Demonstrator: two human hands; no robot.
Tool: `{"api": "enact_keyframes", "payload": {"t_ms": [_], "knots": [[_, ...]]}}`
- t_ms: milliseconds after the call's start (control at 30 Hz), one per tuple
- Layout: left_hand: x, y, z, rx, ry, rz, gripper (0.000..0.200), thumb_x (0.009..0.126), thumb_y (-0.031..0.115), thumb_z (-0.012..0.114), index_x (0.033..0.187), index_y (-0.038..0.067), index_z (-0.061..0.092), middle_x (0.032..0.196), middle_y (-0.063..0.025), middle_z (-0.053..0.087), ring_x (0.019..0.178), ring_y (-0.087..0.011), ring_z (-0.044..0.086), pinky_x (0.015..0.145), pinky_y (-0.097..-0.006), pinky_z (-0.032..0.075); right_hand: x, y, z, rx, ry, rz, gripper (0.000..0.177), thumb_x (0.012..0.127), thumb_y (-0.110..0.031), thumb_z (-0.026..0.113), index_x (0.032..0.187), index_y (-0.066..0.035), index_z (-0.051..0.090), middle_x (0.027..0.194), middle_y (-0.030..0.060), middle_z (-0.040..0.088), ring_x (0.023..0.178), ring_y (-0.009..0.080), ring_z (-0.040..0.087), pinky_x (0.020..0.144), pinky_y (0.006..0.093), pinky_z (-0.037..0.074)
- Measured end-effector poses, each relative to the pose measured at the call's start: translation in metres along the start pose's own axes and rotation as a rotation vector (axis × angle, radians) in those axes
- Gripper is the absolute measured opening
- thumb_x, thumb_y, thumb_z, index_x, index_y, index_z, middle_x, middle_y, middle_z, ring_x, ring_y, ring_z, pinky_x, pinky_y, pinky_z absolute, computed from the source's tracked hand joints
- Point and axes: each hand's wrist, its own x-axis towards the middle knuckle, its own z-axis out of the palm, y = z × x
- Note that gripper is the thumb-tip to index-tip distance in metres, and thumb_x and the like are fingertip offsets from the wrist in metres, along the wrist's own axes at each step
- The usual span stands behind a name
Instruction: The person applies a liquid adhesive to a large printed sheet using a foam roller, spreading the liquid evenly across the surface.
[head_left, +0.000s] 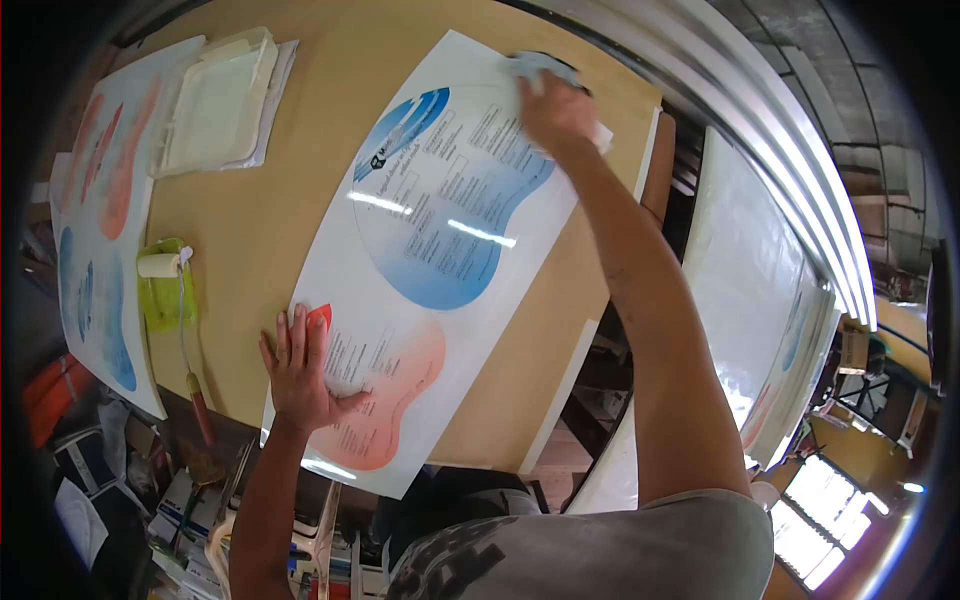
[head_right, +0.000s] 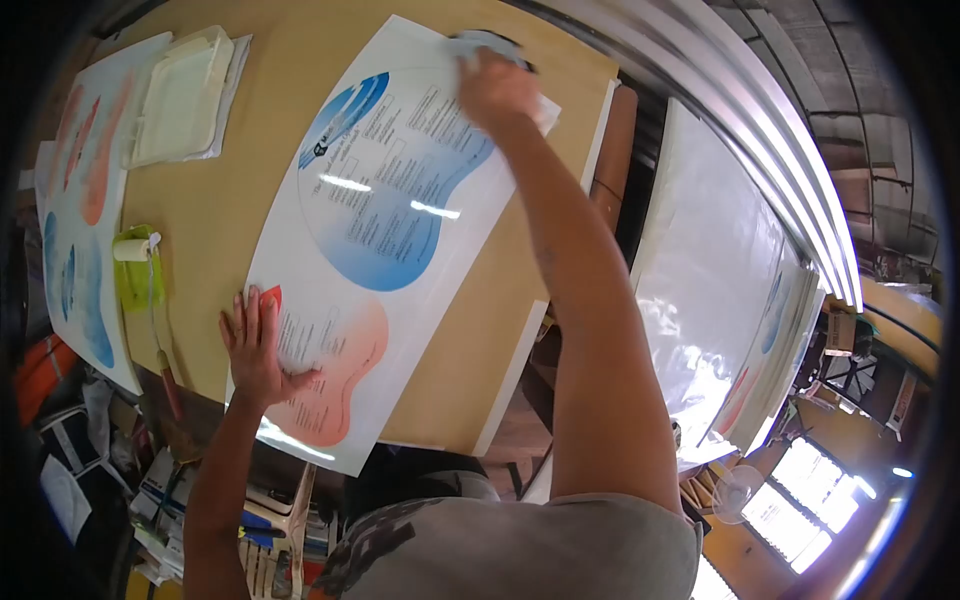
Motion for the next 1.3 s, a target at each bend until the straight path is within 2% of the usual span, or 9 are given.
{"api": "enact_keyframes", "payload": {"t_ms": [167, 367, 433, 567, 700, 833, 900, 1033, 1300], "knots": [[0.012, 0.011, 0.008, -0.111, 0.109, 0.035, 0.118, 0.072, 0.082, 0.056, 0.155, 0.005, 0.024, 0.159, -0.0247, 0.021, 0.146, -0.0486, 0.018, 0.111, -0.0703, 0.008, -0.068, 0.064, -0.038, 0.043, 0.085, 0.331, 0.043, 0.096, -0.044, 0.049, 0.115, -0.009, 0.066, 0.112, 0.0232, 0.068, 0.109, 0.0405, 0.064, 0.095, 0.0485, 0.049], [-0.01, 0.012, -0.003, -0.126, 0.321, 0.015, 0.1, 0.076, 0.061, 0.069, 0.149, 0.004, 0.032, 0.148, -0.0263, 0.034, 0.136, -0.0453, 0.034, 0.107, -0.067, 0.02, -0.307, 0.04, 0.025, 0.264, 0.218, 0.008, 0.028, 0.084, -0.03, 0.068, 0.097, -0.005, 0.063, 0.096, 0.0168, 0.067, 0.09, 0.0373, 0.066, 0.08, 0.0484, 0.052], [-0.019, 0.019, -0.003, -0.235, 0.342, -0.425, 0.087, 0.074, 0.051, 0.076, 0.139, 0.004, 0.042, 0.134, -0.0217, 0.045, 0.128, -0.0401, 0.042, 0.104, -0.0616, 0.029, -0.378, 0.021, 0.017, 0.366, 0.155, 0.07, 0.029, 0.079, -0.026, 0.071, 0.095, -0.004, 0.062, 0.098, 0.0161, 0.065, 0.095, 0.0374, 0.062, 0.082, 0.0451, 0.05], [-0.051, 0.011, -0.028, -0.247, 0.0, -0.707, 0.094, 0.066, 0.053, 0.083, 0.134, 0.004, 0.043, 0.126, -0.0155, 0.053, 0.121, -0.0359, 0.05, 0.096, -0.0578, 0.038, -0.466, 0.002, -0.006, 0.347, 0.117, -0.008, 0.057, 0.073, -0.023, 0.074, 0.125, -0.005, 0.056, 0.119, 0.0162, 0.06, 0.113, 0.0395, 0.053, 0.095, 0.053, 0.04], [-0.03, -0.052, -0.005, -0.45, -0.17, -0.419, 0.054, 0.069, 0.047, 0.083, 0.094, 0.003, 0.066, 0.087, -0.0127, 0.067, 0.08, -0.0289, 0.068, 0.071, -0.0409, 0.052, -0.5, -0.002, 0.003, 0.258, 0.214, -0.083, 0.082, 0.074, -0.022, 0.074, 0.146, -0.005, 0.038, 0.144, 0.0184, 0.046, 0.134, 0.042, 0.039, 0.113, 0.0514, 0.028], [-0.016, -0.043, -0.096, -0.843, -0.178, -0.373, 0.04, 0.083, 0.033, 0.075, 0.095, -0.004, 0.07, 0.086, -0.013, 0.07, 0.072, -0.0217, 0.068, 0.066, -0.0397, 0.054, -0.533, 0.003, -0.013, 0.202, 0.307, -0.038, 0.088, 0.076, -0.025, 0.073, 0.151, -0.008, 0.031, 0.15, 0.0181, 0.039, 0.139, 0.0426, 0.032, 0.115, 0.0516, 0.026], [-0.032, -0.01, -0.183, -1.04, -0.205, -0.41, 0.032, 0.085, 0.026, 0.071, 0.092, -0.005, 0.07, 0.082, -0.0132, 0.07, 0.067, -0.0207, 0.067, 0.063, -0.0387, 0.053, -0.555, -0.002, -0.039, 0.318, 0.337, 0.081, 0.072, 0.082, -0.027, 0.074, 0.142, -0.001, 0.044, 0.137, 0.0171, 0.054, 0.127, 0.0342, 0.051, 0.11, 0.0472, 0.036], [-0.067, 0.04, -0.297, -0.926, -0.112, -0.214, 0.023, 0.084, 0.018, 0.065, 0.088, -0.004, 0.069, 0.079, -0.0133, 0.068, 0.059, -0.0237, 0.066, 0.057, -0.039, 0.053, -0.588, -0.021, -0.112, 1.635, -0.121, 0.579, 0.064, 0.099, -0.056, 0.043, 0.132, -0.002, 0.053, 0.12, 0.0157, 0.066, 0.106, 0.0295, 0.063, 0.094, 0.0468, 0.047], [-0.076, 0.114, -0.302, -1.6, -0.104, -0.247, 0.028, 0.085, 0.006, 0.05, 0.102, -0.014, 0.061, 0.094, -0.0247, 0.067, 0.076, -0.032, 0.072, 0.068, -0.0479, 0.06, -0.653, -0.052, -0.256, 2.244, -0.101, -0.062, 0.084, 0.098, -0.07, 0.022, 0.131, 0.003, 0.05, 0.111, 0.0217, 0.066, 0.091, 0.029, 0.067, 0.082, 0.0439, 0.054]]}}
